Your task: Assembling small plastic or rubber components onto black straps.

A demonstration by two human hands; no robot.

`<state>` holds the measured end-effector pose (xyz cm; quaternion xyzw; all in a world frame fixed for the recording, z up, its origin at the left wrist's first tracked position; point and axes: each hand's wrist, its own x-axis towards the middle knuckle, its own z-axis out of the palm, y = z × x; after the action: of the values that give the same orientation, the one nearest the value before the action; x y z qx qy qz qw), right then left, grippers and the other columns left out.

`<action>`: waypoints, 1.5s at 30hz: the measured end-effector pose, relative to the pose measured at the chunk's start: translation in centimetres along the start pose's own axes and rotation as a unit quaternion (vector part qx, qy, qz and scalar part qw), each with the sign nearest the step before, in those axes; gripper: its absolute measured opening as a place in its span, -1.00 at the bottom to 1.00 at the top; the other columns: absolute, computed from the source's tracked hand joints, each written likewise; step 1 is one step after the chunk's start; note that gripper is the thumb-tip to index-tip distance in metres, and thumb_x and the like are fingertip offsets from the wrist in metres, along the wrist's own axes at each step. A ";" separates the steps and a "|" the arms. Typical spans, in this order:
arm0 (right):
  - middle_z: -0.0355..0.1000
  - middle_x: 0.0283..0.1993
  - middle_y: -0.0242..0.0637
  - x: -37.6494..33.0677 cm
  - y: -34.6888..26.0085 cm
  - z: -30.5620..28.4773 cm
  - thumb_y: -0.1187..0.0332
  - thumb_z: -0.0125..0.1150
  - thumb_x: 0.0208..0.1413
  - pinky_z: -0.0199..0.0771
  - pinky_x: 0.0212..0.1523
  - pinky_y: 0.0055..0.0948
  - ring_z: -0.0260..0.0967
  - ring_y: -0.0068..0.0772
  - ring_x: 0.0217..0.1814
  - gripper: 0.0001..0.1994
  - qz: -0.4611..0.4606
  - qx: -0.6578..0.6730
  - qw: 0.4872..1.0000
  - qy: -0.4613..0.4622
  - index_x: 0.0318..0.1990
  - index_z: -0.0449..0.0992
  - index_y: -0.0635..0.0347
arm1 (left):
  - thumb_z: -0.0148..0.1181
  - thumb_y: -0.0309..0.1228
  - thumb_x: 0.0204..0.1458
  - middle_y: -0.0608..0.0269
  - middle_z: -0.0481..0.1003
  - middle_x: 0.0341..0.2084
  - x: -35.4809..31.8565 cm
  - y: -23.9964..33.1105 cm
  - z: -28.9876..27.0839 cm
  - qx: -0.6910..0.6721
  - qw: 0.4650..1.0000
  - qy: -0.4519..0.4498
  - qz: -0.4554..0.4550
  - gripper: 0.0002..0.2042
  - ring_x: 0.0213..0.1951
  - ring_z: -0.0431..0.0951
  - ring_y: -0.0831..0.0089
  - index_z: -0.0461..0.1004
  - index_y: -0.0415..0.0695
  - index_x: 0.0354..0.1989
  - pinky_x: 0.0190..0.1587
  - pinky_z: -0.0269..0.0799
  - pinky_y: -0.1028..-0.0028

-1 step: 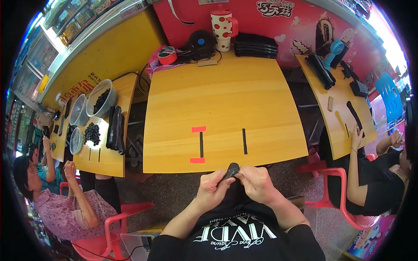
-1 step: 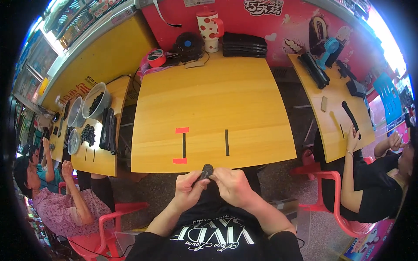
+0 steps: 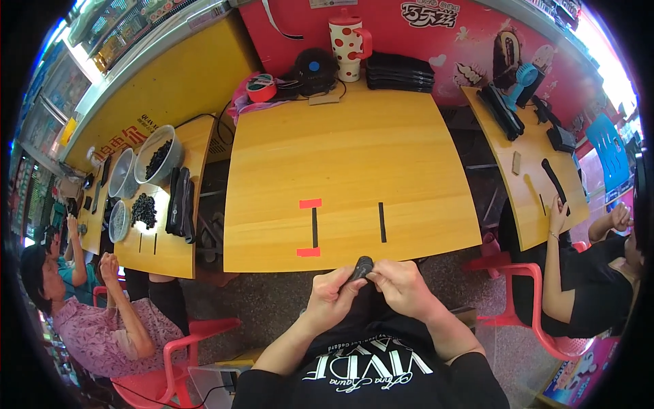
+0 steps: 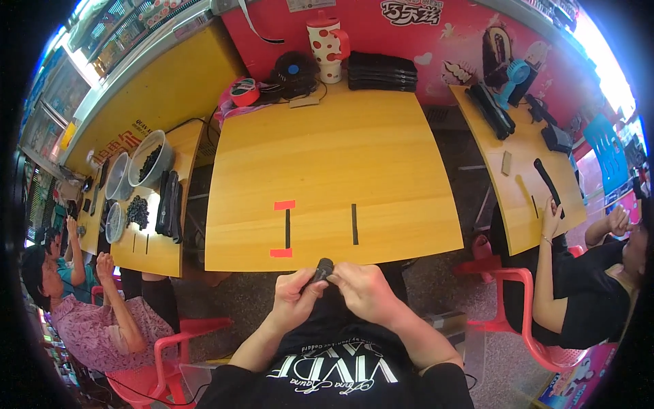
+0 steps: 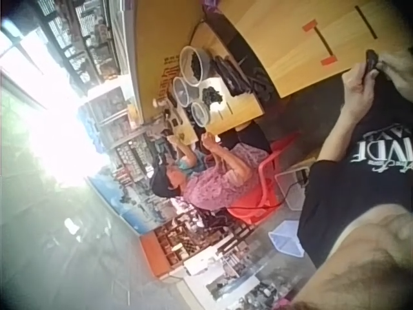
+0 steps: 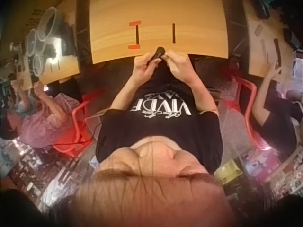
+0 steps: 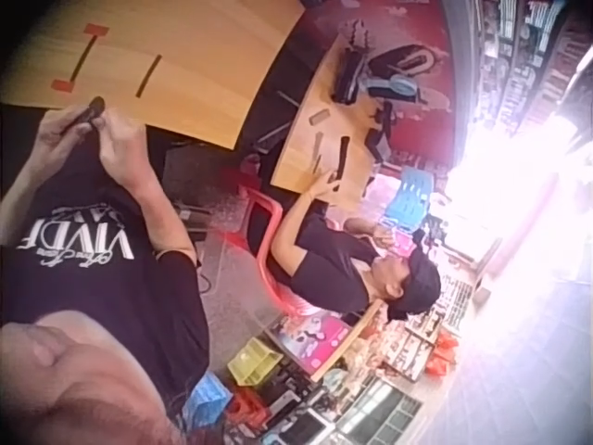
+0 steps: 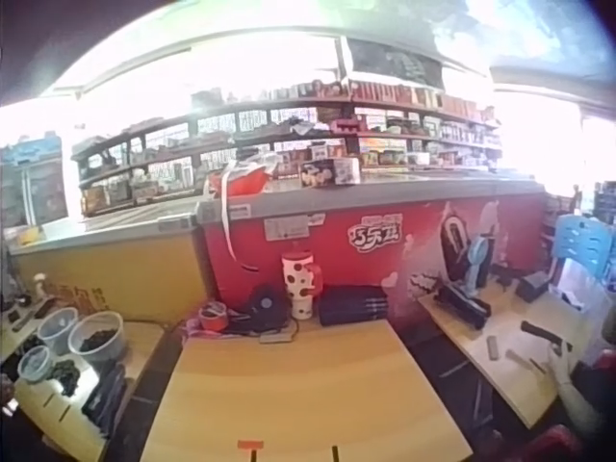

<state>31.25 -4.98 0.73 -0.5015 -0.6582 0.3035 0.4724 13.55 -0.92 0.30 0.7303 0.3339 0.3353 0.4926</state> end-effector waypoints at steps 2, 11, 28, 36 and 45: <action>0.35 -0.61 -0.38 0.0 -0.3 -0.3 0.57 0.14 0.12 0.27 -0.57 -0.52 0.27 -0.62 -0.58 -0.91 0.092 0.059 0.993 -0.051 -0.43 0.48 0.35 | 0.18 -0.52 0.08 0.08 0.49 -0.53 -0.2 -0.5 0.0 0.039 0.998 0.018 0.043 -0.87 -0.51 0.53 0.24 0.49 -0.25 -0.22 -0.46 0.40 0.44; 0.16 -0.69 -0.21 -1.4 0.5 3.0 0.52 0.28 0.06 0.10 -0.67 -0.47 0.11 -0.46 -0.70 -0.76 0.038 0.005 0.989 0.144 -0.58 0.37 0.30 | 0.17 -0.54 0.02 0.04 0.49 -0.54 -0.3 1.1 1.2 0.321 0.940 0.078 0.084 -0.81 -0.54 0.54 0.12 0.45 -0.24 -0.17 -0.53 0.45 0.33; 0.26 -0.64 -0.57 -1.4 -0.7 0.2 0.45 0.22 0.15 0.05 -0.62 -0.65 0.07 -0.76 -0.61 -0.74 0.210 0.253 0.944 0.002 -0.58 0.40 0.24 | 0.15 -0.64 0.02 0.06 0.48 -0.47 -1.0 0.8 0.2 0.090 0.993 0.010 0.073 -0.70 -0.46 0.54 0.22 0.45 -0.27 -0.03 -0.39 0.45 0.41; 0.31 -0.66 -0.36 -0.5 0.0 -1.3 0.42 0.25 0.13 0.22 -0.60 -0.54 0.21 -0.60 -0.64 -0.83 -0.016 0.106 0.994 -0.025 -0.43 0.47 0.34 | 0.05 -0.42 0.21 0.21 0.48 -0.26 -0.3 1.0 -0.7 -0.385 0.905 -0.085 -0.163 -0.68 -0.26 0.50 0.48 0.40 -0.32 0.08 -0.18 0.42 0.48; 0.50 -0.52 -0.21 -1.4 -0.3 -0.2 0.50 0.25 0.08 0.45 -0.51 -0.51 0.51 -0.38 -0.51 -0.95 0.019 0.106 0.994 -0.026 -0.35 0.53 0.30 | 0.12 -0.42 0.17 0.20 0.47 -0.20 -0.1 -2.1 0.8 -0.551 0.809 -0.135 -0.151 -0.71 -0.27 0.50 0.48 0.49 -0.30 0.01 -0.21 0.45 0.54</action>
<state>31.38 -6.39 0.63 -0.4531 -0.6245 0.3936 0.4998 13.85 -0.78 -1.96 0.3141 0.1292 0.2825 0.8971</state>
